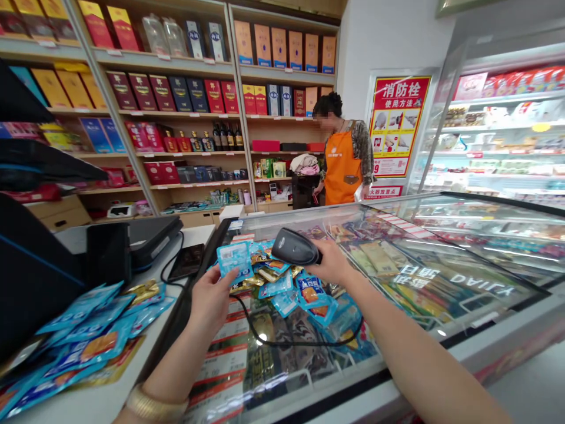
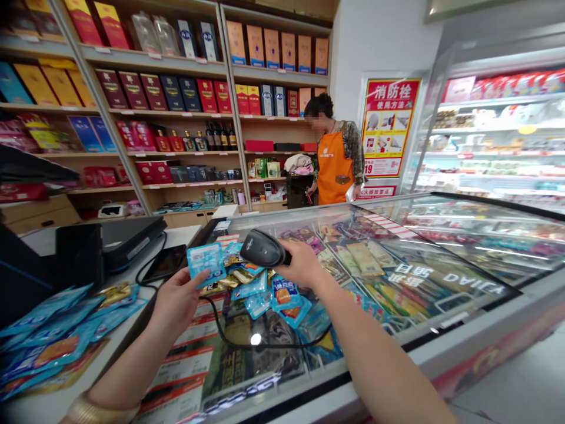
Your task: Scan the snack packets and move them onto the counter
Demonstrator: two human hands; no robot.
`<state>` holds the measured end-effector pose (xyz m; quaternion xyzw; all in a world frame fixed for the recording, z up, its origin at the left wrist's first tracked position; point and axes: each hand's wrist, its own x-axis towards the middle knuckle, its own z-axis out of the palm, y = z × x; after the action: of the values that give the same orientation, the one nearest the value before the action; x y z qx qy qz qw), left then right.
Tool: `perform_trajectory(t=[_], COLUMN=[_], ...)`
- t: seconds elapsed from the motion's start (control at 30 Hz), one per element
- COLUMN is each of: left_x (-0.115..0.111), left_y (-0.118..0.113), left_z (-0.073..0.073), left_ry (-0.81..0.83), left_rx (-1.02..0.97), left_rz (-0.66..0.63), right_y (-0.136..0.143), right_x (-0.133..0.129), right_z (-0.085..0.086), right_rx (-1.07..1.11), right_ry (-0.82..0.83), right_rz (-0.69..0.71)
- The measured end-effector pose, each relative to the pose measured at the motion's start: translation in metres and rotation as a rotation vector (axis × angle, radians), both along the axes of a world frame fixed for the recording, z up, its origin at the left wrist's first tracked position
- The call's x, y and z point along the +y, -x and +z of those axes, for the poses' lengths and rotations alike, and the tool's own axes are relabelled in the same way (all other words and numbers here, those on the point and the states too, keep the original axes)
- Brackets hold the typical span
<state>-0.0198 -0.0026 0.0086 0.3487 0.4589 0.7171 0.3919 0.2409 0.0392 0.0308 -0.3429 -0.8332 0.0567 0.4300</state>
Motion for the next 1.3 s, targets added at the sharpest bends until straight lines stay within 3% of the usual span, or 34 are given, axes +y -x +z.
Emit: perform_trajectory(t=[0.2,0.47,0.8,1.3], left_x=[-0.002,0.004,0.005,0.008], left_y=[-0.004,-0.004,-0.005,-0.002], left_z=[-0.005,-0.013,-0.016,-0.017], left_ry=[-0.031,-0.09,-0.089,-0.073], left_rx=[0.076,0.282,0.297,0.303], left_rz=[0.089,0.161,0.177,0.174], right_y=[0.018,0.03,0.031,0.031], right_x=[-0.018,-0.021,-0.015,-0.014], right_z=[0.005,0.0,-0.004,-0.004], right_rx=[0.017,0.092,0.142,0.117], right_ry=[0.13,0.285,0.366,0.348], right_rz=[0.169,0.292,0.333,0.353])
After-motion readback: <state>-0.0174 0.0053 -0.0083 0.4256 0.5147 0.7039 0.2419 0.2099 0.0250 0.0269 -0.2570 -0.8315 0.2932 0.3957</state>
